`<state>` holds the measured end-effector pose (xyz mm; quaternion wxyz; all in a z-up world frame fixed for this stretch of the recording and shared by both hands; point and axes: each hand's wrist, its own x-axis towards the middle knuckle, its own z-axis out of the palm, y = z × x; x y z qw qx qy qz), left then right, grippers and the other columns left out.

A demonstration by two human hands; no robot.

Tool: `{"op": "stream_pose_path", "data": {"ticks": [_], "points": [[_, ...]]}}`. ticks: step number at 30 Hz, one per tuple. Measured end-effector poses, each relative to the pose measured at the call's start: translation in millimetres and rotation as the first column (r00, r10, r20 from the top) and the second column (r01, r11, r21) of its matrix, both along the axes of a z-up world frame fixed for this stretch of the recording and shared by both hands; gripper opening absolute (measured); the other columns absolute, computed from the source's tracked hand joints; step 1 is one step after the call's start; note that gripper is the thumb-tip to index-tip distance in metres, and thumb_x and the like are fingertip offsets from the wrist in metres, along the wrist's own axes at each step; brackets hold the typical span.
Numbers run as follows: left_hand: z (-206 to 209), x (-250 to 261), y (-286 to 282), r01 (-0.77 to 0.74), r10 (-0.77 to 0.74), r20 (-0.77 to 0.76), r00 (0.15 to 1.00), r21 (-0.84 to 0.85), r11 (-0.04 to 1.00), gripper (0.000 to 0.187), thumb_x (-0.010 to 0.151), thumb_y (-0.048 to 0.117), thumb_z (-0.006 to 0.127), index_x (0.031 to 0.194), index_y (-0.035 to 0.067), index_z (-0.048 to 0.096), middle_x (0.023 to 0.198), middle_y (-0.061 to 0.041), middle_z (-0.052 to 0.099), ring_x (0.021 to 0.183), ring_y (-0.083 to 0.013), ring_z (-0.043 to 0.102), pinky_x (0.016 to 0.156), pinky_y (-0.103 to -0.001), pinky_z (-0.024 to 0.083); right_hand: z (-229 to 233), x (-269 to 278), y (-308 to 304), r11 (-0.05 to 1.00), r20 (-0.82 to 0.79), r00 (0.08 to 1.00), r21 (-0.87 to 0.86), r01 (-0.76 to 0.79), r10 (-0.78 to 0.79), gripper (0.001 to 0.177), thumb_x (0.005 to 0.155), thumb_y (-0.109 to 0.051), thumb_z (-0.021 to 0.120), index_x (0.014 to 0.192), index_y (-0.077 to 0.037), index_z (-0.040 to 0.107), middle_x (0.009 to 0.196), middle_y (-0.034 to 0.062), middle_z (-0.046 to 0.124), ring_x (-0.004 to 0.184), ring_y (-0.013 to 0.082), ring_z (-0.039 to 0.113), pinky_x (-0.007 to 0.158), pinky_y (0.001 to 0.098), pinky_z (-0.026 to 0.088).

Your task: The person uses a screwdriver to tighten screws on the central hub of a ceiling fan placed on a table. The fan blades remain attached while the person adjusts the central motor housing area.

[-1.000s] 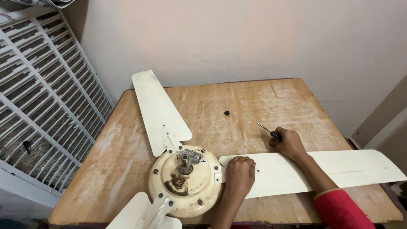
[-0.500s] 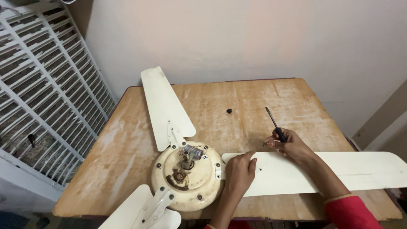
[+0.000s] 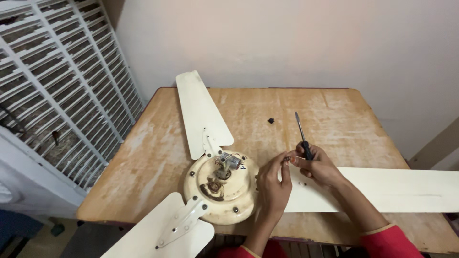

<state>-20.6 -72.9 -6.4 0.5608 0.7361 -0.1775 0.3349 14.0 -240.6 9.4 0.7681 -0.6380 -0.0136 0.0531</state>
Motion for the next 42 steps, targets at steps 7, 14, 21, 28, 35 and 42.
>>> {"op": "stream_pose_path", "data": {"ticks": [7, 14, 21, 28, 35, 42], "points": [[7, -21, 42, -0.048, 0.053, -0.163, 0.985, 0.037, 0.998, 0.044, 0.086, -0.001, 0.063, 0.13, 0.005, 0.067, 0.115, -0.017, 0.076, 0.098, -0.0316, 0.077, 0.082, -0.039, 0.061, -4, -2, 47, 0.963, -0.05, 0.999, -0.271, -0.016, 0.002, 0.024, 0.084, 0.001, 0.07, 0.089, -0.012, 0.05, 0.088, 0.0047, 0.077, 0.055, 0.0076, 0.053, 0.042, 0.0252, 0.035], [6, -51, 106, -0.106, 0.111, -0.212, 0.971, 0.034, 0.994, 0.028, 0.088, -0.005, 0.06, 0.11, 0.003, 0.076, 0.101, -0.016, 0.078, 0.095, -0.0284, 0.078, 0.08, -0.038, 0.06, -8, -20, 72, 0.898, 0.005, 0.988, -0.42, -0.135, 0.151, 0.017, 0.087, 0.004, 0.072, 0.095, -0.004, 0.06, 0.089, 0.0065, 0.077, 0.082, 0.008, 0.067, 0.074, 0.0238, 0.055], [-6, -44, 108, -0.039, 0.061, -0.089, 0.994, 0.231, 0.972, 0.024, 0.088, -0.004, 0.062, 0.107, -0.001, 0.075, 0.108, -0.019, 0.076, 0.105, -0.0353, 0.072, 0.093, -0.043, 0.055, 14, -32, 85, 0.831, -0.053, 0.992, -0.542, -0.126, 0.116, 0.016, 0.087, 0.005, 0.071, 0.098, -0.002, 0.062, 0.089, 0.0077, 0.077, 0.086, 0.0097, 0.068, 0.081, 0.0292, 0.055], [-15, -40, 125, 0.065, -0.057, -0.031, 0.998, 0.437, 0.897, 0.021, 0.09, 0.014, 0.07, 0.105, 0.002, 0.076, 0.115, -0.014, 0.075, 0.121, -0.0346, 0.063, 0.108, -0.05, 0.042, 7, -29, 63, 0.745, 0.157, 0.986, -0.664, 0.066, 0.052, 0.008, 0.087, 0.006, 0.063, 0.091, -0.001, 0.061, 0.088, 0.0087, 0.074, 0.084, 0.0124, 0.066, 0.08, 0.0308, 0.056], [-6, -43, 123, 0.076, -0.055, -0.055, 0.997, 0.542, 0.837, 0.048, 0.082, 0.025, 0.08, 0.121, 0.001, 0.069, 0.135, -0.016, 0.063, 0.133, -0.0347, 0.051, 0.114, -0.053, 0.031, -4, 9, 27, 0.603, 0.235, 0.966, -0.788, 0.125, 0.107, 0.011, 0.087, 0.004, 0.063, 0.095, -0.003, 0.06, 0.086, 0.0102, 0.073, 0.081, 0.0173, 0.068, 0.076, 0.0324, 0.053], [0, -43, 119, 0.135, 0.024, -0.227, 0.974, 0.657, 0.742, 0.093, 0.067, 0.025, 0.09, 0.146, 0.003, 0.047, 0.146, -0.014, 0.055, 0.141, -0.0307, 0.043, 0.117, -0.05, 0.025, -8, 10, 31, 0.468, 0.169, 0.979, -0.878, 0.099, 0.11, 0.013, 0.084, 0.003, 0.063, 0.094, -0.004, 0.061, 0.082, 0.0148, 0.07, 0.076, 0.0264, 0.067, 0.072, 0.0378, 0.053]]}}
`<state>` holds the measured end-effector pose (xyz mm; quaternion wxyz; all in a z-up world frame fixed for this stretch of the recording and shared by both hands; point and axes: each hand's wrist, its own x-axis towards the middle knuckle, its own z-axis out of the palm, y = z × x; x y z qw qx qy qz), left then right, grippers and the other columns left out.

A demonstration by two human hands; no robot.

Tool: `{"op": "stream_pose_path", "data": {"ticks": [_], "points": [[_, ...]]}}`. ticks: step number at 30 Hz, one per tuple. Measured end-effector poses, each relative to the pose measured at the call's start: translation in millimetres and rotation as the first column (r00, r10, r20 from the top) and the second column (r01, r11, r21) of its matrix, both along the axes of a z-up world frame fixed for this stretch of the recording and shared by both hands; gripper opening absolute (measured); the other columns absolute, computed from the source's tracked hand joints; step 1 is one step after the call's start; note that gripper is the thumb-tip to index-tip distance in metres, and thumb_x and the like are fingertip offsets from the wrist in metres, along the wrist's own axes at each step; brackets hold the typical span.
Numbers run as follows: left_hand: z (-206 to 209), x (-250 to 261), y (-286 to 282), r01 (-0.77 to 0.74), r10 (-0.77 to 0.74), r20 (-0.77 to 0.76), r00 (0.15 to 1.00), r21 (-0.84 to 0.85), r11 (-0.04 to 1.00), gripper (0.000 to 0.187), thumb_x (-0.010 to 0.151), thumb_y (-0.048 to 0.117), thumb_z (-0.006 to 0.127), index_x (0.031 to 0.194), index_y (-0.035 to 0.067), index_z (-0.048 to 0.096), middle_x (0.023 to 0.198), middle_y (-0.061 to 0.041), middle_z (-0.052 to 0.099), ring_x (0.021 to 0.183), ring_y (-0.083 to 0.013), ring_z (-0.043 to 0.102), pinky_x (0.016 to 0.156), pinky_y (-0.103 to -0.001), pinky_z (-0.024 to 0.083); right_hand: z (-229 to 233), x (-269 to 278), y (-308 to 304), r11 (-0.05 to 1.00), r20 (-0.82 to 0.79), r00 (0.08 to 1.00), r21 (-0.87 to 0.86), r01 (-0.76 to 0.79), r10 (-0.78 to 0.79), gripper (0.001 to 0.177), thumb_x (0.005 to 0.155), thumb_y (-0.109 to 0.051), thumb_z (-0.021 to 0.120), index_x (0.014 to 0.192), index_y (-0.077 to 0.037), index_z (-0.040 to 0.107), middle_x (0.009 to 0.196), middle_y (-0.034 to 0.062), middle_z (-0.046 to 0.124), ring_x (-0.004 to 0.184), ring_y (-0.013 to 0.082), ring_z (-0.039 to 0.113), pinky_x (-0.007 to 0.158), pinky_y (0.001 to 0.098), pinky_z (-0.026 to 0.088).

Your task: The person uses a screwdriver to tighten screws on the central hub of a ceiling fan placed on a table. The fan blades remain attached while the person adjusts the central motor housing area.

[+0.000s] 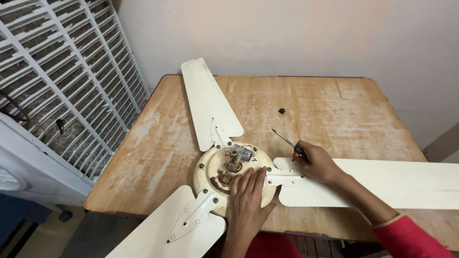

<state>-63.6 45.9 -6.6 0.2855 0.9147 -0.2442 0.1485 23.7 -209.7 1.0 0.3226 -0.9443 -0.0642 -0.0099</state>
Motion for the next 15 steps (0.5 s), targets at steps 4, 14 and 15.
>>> {"op": "stream_pose_path", "data": {"ticks": [4, 14, 15], "points": [[1, 0, 0, 0.0, 0.0, -0.027, 1.0, -0.006, 1.0, 0.095, 0.066, 0.023, 0.09, 0.147, 0.003, 0.045, 0.145, -0.014, 0.056, 0.141, -0.0301, 0.043, 0.117, -0.05, 0.023, -1, -9, 10, 1.0, 0.067, 0.997, -0.005, -0.024, 0.024, 0.015, 0.081, 0.002, 0.066, 0.093, -0.003, 0.06, 0.086, 0.015, 0.071, 0.08, 0.0292, 0.069, 0.074, 0.0402, 0.053], [-1, -1, -1, 0.002, 0.0, 0.03, 1.0, -0.065, 0.998, 0.089, 0.07, 0.024, 0.089, 0.146, 0.003, 0.047, 0.143, -0.015, 0.058, 0.14, -0.032, 0.044, 0.116, -0.051, 0.026, 6, -18, 16, 1.0, 0.052, 0.998, -0.024, -0.015, 0.017, 0.019, 0.078, 0.003, 0.066, 0.095, -0.003, 0.059, 0.09, 0.0162, 0.072, 0.087, 0.0338, 0.07, 0.076, 0.044, 0.053], [-1, -1, -2, 0.0, 0.002, 0.034, 0.999, -0.059, 0.998, 0.089, 0.071, 0.024, 0.088, 0.146, 0.003, 0.047, 0.143, -0.015, 0.058, 0.14, -0.0323, 0.044, 0.116, -0.051, 0.026, 6, -18, 17, 1.0, 0.053, 0.998, -0.029, -0.011, 0.013, 0.019, 0.079, 0.003, 0.066, 0.095, -0.003, 0.059, 0.09, 0.0162, 0.072, 0.087, 0.0339, 0.07, 0.076, 0.0442, 0.053]]}}
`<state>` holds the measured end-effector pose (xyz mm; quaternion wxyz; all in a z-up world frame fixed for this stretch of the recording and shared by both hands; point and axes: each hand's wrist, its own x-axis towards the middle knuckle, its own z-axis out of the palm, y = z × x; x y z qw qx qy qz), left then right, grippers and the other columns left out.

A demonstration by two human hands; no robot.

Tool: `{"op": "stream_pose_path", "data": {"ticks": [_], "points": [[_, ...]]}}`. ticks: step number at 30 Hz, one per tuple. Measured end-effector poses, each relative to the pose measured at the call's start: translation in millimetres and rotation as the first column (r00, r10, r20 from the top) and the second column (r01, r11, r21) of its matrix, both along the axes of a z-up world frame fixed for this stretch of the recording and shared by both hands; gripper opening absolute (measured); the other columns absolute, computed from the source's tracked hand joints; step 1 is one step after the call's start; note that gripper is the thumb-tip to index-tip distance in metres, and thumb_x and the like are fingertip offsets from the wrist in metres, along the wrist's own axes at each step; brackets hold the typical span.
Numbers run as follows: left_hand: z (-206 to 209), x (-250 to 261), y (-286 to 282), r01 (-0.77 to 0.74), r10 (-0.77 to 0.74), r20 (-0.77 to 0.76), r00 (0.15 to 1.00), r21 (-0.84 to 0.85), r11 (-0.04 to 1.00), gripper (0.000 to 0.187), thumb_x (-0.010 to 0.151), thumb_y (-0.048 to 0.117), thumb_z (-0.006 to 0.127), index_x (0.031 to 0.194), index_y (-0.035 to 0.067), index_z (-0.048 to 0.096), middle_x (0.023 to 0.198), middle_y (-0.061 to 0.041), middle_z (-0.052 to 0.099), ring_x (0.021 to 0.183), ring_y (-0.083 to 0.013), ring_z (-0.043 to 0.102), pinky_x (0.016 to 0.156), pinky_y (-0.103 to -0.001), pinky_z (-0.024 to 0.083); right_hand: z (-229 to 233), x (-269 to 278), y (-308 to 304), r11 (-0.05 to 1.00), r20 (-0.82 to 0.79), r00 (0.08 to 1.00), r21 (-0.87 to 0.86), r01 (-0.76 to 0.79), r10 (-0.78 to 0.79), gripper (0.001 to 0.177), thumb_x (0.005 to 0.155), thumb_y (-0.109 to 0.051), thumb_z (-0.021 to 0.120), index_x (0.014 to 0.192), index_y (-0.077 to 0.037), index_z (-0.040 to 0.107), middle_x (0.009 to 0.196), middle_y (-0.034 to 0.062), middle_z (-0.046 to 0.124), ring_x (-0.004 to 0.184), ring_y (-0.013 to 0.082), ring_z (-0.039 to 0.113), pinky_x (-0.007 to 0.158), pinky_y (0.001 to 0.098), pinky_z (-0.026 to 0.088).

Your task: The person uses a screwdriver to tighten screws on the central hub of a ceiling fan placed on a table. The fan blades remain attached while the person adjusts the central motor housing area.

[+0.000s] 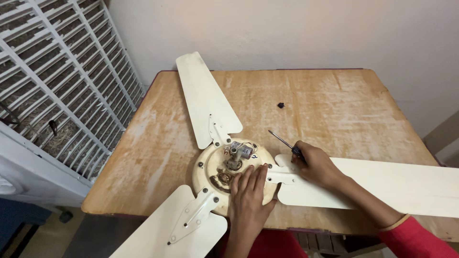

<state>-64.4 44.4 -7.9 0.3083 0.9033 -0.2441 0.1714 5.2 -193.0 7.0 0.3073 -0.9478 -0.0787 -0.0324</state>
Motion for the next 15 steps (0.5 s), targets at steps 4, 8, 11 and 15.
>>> {"op": "stream_pose_path", "data": {"ticks": [4, 8, 11, 15], "points": [[-4, 1, -2, -0.005, 0.004, 0.004, 1.0, 0.022, 1.0, 0.086, 0.071, 0.024, 0.087, 0.145, 0.003, 0.048, 0.143, -0.015, 0.057, 0.14, -0.0336, 0.044, 0.115, -0.052, 0.026, 4, -2, 4, 0.998, 0.01, 0.999, 0.035, 0.043, -0.043, 0.015, 0.083, 0.003, 0.066, 0.095, -0.002, 0.06, 0.088, 0.0166, 0.071, 0.084, 0.0325, 0.07, 0.076, 0.0426, 0.053], [-8, 2, -2, -0.006, 0.004, 0.036, 0.999, 0.034, 0.999, 0.077, 0.075, 0.027, 0.086, 0.14, 0.004, 0.054, 0.145, -0.016, 0.055, 0.139, -0.0345, 0.043, 0.116, -0.053, 0.026, 10, -10, 13, 0.989, 0.043, 0.999, 0.144, -0.032, 0.026, 0.021, 0.076, 0.007, 0.062, 0.094, -0.002, 0.059, 0.085, 0.0149, 0.072, 0.079, 0.0291, 0.07, 0.073, 0.0396, 0.054], [-11, 1, -4, -0.017, 0.016, 0.025, 1.0, 0.006, 1.0, 0.073, 0.075, 0.027, 0.085, 0.138, 0.003, 0.057, 0.146, -0.016, 0.055, 0.141, -0.0336, 0.042, 0.117, -0.052, 0.026, 14, -15, 20, 0.994, -0.023, 0.999, 0.103, -0.031, 0.034, 0.026, 0.073, 0.008, 0.063, 0.095, -0.003, 0.058, 0.084, 0.0142, 0.069, 0.076, 0.0295, 0.068, 0.071, 0.0395, 0.053], [-13, 0, -7, -0.035, 0.034, 0.02, 0.999, 0.045, 0.998, 0.077, 0.074, 0.024, 0.084, 0.14, 0.0, 0.055, 0.147, -0.016, 0.053, 0.142, -0.0312, 0.042, 0.117, -0.05, 0.025, 15, -16, 20, 0.997, 0.021, 1.0, 0.076, -0.024, 0.022, 0.021, 0.075, 0.005, 0.066, 0.093, -0.003, 0.058, 0.082, 0.0141, 0.069, 0.075, 0.0285, 0.067, 0.072, 0.0388, 0.053]]}}
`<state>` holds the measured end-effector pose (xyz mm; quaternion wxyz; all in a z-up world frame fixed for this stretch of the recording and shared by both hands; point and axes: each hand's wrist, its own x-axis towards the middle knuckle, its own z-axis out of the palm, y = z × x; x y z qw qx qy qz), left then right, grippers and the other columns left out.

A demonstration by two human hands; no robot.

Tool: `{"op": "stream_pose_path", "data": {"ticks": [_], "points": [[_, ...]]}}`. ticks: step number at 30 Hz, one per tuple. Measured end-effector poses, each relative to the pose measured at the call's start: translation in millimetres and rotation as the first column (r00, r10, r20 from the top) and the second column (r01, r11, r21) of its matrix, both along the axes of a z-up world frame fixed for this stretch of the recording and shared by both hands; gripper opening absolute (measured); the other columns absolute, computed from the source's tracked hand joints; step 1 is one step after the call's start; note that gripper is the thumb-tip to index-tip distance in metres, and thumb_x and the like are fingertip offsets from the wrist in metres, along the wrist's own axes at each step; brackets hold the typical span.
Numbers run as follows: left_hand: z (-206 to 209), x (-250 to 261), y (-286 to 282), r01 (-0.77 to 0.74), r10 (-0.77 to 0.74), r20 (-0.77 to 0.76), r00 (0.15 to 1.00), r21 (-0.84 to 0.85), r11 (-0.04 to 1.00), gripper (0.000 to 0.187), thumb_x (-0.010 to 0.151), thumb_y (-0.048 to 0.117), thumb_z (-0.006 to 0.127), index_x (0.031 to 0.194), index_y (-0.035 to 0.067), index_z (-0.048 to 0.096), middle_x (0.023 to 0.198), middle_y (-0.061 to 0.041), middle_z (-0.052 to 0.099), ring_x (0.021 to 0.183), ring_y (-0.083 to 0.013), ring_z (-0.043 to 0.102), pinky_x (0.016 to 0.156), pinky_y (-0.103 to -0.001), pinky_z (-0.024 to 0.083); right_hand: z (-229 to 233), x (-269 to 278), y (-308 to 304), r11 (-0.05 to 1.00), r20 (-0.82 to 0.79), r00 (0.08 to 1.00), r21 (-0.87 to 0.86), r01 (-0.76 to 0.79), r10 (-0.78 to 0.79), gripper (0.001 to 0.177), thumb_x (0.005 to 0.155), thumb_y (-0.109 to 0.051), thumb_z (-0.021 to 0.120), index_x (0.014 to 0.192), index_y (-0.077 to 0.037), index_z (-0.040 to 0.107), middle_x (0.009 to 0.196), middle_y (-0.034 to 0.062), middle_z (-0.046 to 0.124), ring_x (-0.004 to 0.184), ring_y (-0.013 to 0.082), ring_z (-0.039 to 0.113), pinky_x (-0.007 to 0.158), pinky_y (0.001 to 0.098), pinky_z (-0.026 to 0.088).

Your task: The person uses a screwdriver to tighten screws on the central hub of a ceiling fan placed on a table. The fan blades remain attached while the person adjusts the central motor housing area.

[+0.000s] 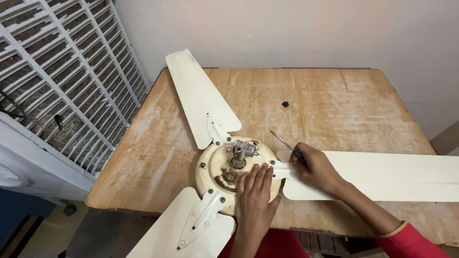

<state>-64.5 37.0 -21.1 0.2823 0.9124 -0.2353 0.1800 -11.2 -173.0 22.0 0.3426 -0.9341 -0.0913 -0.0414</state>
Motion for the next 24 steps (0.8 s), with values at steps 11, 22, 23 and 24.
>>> {"op": "stream_pose_path", "data": {"ticks": [11, 22, 23, 24], "points": [[3, 1, -2, -0.007, 0.007, -0.004, 1.0, 0.01, 1.0, 0.072, 0.072, 0.022, 0.084, 0.136, 0.0, 0.059, 0.147, -0.014, 0.055, 0.141, -0.03, 0.043, 0.117, -0.048, 0.026, -5, 7, -17, 0.997, 0.026, 0.999, 0.064, -0.033, 0.032, 0.015, 0.083, 0.0, 0.068, 0.093, -0.003, 0.057, 0.082, 0.0134, 0.069, 0.073, 0.026, 0.068, 0.069, 0.0384, 0.054], [3, 2, -3, -0.004, 0.004, 0.006, 1.0, -0.028, 1.0, 0.063, 0.072, 0.02, 0.085, 0.127, 0.0, 0.064, 0.144, -0.015, 0.057, 0.14, -0.0317, 0.044, 0.115, -0.049, 0.027, -7, 13, -22, 0.992, 0.041, 0.995, 0.081, -0.099, 0.096, 0.02, 0.079, 0.003, 0.067, 0.095, -0.003, 0.057, 0.082, 0.0122, 0.068, 0.072, 0.0246, 0.066, 0.069, 0.0373, 0.054], [3, 2, -3, -0.006, 0.006, -0.001, 1.0, -0.035, 0.999, 0.064, 0.071, 0.02, 0.085, 0.128, -0.001, 0.064, 0.144, -0.015, 0.057, 0.14, -0.0317, 0.044, 0.115, -0.049, 0.027, -7, 12, -22, 0.99, 0.055, 0.993, 0.082, -0.112, 0.108, 0.02, 0.079, 0.003, 0.067, 0.095, -0.003, 0.057, 0.083, 0.0119, 0.068, 0.073, 0.0244, 0.067, 0.07, 0.0368, 0.054], [3, 2, -3, -0.005, 0.005, 0.002, 1.0, -0.04, 0.999, 0.064, 0.071, 0.02, 0.085, 0.128, -0.001, 0.064, 0.144, -0.015, 0.057, 0.14, -0.0316, 0.044, 0.115, -0.049, 0.027, -8, 10, -22, 0.989, 0.07, 0.99, 0.083, -0.125, 0.12, 0.021, 0.078, 0.003, 0.067, 0.095, -0.004, 0.057, 0.083, 0.0117, 0.068, 0.074, 0.0241, 0.068, 0.07, 0.0363, 0.055]]}}
